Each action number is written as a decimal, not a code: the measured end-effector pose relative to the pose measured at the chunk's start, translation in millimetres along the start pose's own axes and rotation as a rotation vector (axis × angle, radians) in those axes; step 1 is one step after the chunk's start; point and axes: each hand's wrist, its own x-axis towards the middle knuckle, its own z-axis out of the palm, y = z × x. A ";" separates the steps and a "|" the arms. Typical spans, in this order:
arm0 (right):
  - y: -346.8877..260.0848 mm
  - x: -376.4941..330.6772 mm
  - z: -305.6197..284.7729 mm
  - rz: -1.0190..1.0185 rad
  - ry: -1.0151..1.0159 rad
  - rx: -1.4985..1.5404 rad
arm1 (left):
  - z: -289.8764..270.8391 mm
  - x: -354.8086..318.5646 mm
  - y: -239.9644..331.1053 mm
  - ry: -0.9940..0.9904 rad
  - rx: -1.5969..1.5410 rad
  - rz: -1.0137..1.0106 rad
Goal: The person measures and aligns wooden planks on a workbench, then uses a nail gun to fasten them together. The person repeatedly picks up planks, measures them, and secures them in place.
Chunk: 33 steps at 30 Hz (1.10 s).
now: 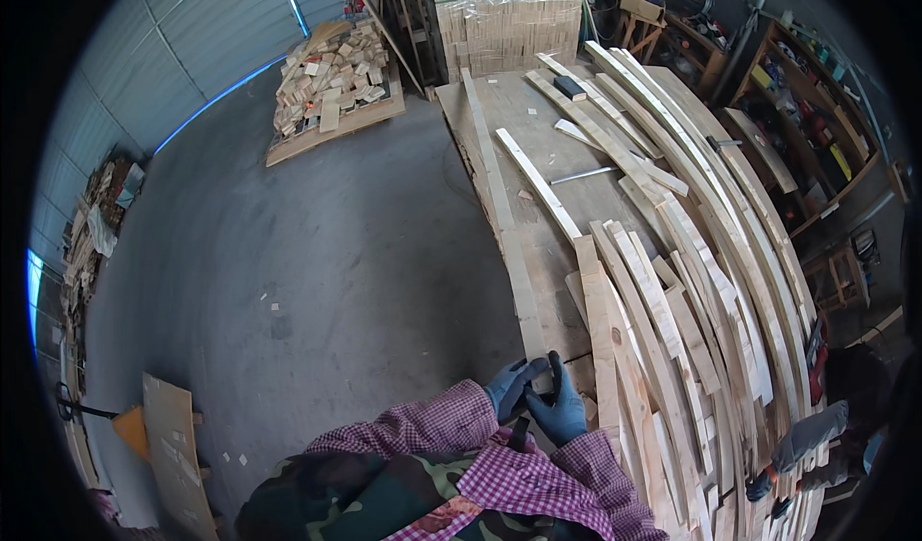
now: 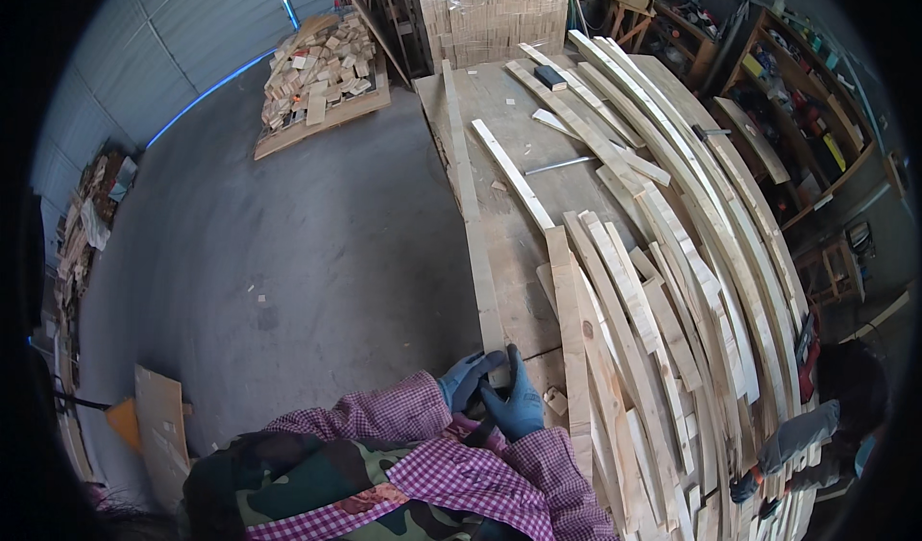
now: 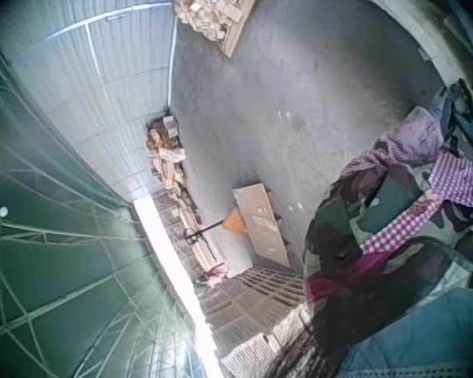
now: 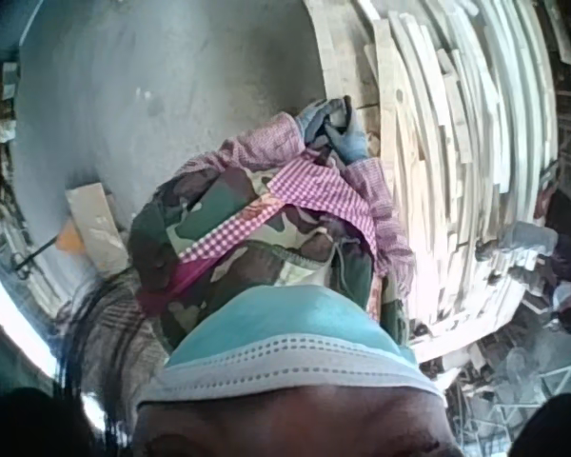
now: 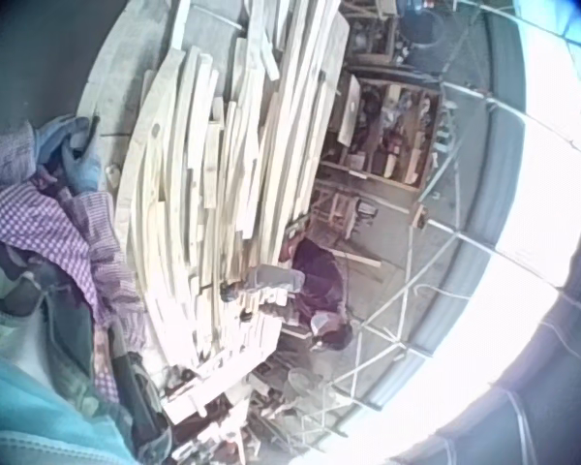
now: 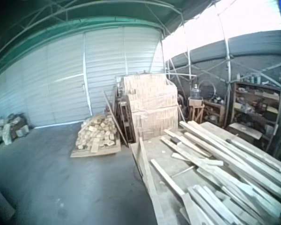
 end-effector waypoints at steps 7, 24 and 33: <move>10.3 -11.0 -0.5 0.284 0.009 0.151 | -70.7 86.3 25.1 0.106 -0.438 0.037; 127.6 -82.5 -34.5 0.592 0.440 0.447 | -157.7 215.2 40.7 0.347 -0.437 0.294; 84.0 -81.6 -29.3 0.567 0.575 0.402 | -148.2 175.8 26.8 0.383 -0.057 0.093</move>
